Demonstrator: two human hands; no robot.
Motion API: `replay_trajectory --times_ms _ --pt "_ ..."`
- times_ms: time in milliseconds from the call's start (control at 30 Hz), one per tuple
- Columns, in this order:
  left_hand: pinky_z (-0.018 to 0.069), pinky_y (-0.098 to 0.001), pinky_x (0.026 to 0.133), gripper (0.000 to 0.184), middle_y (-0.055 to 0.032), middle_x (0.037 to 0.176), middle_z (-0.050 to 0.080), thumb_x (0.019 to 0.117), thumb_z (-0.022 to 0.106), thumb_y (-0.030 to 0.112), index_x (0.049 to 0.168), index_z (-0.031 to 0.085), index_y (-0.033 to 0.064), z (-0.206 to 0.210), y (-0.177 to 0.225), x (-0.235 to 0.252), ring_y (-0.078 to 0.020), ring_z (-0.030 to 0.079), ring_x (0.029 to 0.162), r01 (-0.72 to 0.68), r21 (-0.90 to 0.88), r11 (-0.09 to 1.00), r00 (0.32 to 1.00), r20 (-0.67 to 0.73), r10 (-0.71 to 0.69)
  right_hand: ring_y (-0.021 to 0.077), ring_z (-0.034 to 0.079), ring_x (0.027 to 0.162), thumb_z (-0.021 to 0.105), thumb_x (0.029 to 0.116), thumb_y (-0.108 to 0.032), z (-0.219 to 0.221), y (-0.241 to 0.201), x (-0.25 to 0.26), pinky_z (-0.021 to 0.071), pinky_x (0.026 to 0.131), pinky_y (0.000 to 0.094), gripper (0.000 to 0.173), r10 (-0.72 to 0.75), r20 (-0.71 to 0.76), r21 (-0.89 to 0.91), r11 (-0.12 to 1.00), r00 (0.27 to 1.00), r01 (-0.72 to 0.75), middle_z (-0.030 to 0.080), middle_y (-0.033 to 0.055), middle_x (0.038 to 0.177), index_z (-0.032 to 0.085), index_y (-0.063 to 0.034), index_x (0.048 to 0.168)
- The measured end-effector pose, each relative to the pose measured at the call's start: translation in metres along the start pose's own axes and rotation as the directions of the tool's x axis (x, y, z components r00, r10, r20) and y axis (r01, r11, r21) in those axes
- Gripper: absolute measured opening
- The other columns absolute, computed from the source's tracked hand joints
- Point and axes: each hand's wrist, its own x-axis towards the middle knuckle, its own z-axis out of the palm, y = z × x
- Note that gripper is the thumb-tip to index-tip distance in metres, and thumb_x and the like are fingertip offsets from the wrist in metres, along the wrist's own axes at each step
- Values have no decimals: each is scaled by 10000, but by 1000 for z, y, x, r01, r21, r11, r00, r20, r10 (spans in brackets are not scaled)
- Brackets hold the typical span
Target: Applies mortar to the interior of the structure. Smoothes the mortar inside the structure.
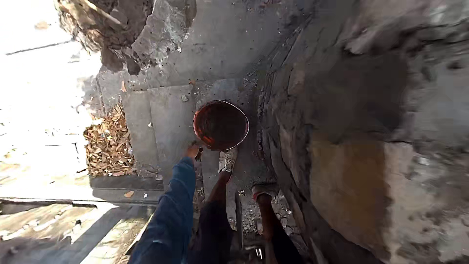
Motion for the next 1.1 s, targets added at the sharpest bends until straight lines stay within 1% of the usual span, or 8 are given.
replay_trajectory --times_ms 133,233,300,467,600,833,967,1100 --pt "468 -486 1038 368 -217 1278 642 1053 570 234 1319 607 -18 12 -4 54 -308 612 1174 -38 81 996 993 117 28 238 679 870 593 987 -153 13 -2 82 569 779 396 404 -53 -92 25 998 994 56 684 215 1039 577 94 1306" --pt "545 -402 794 293 -145 1029 655 1001 622 163 1242 602 -3 26 -22 98 -211 629 880 -35 -57 998 976 215 46 160 604 609 550 1040 -230 27 -6 145 549 575 386 336 -130 -181 -24 991 975 128 650 65 799 645 -42 1302" --pt "545 -387 728 271 -132 936 647 982 641 114 1213 595 -21 32 -34 108 -196 618 781 -27 -182 983 974 217 67 290 684 764 553 1030 -273 35 -25 197 572 710 518 376 -110 -215 -191 979 970 68 702 151 896 648 -28 1297" --pt "560 -353 675 281 -136 930 631 947 601 -28 1222 546 -29 28 -35 25 -188 627 748 -75 -405 911 992 64 111 370 642 1215 303 1124 -449 34 -93 277 474 1023 578 574 142 -89 -445 880 986 -167 683 219 1268 602 -46 1404" --pt "556 -356 833 363 -160 1079 653 896 621 -41 1252 554 -63 -9 -44 -63 -183 649 941 -160 -353 922 986 -20 163 366 618 1272 316 1124 -415 45 -96 271 479 1055 553 551 186 -21 -560 812 982 -166 636 221 1362 583 -24 1407" --pt "574 -304 806 367 -99 987 700 813 623 3 1174 611 -59 -36 -50 -158 -120 680 889 -327 -321 889 945 -103 310 400 539 1355 336 1125 -426 62 -105 213 422 1126 574 584 197 167 -398 910 966 -117 587 278 1399 647 34 1304" --pt "573 -319 826 446 -122 1066 688 833 626 -7 1272 576 -65 -32 -45 -173 -143 675 937 -346 -288 893 938 -102 331 319 659 977 349 1125 -445 67 -100 209 515 902 512 571 173 233 -205 971 957 -125 675 214 1041 680 21 1116" --pt "569 -304 881 478 -139 1105 686 829 634 -24 1296 553 -81 -28 -39 -165 -137 679 987 -352 -307 884 936 -104 336 116 427 475 352 1135 -377 73 -93 218 390 467 284 456 113 294 87 986 949 -144 454 -1 615 586 -81 880"
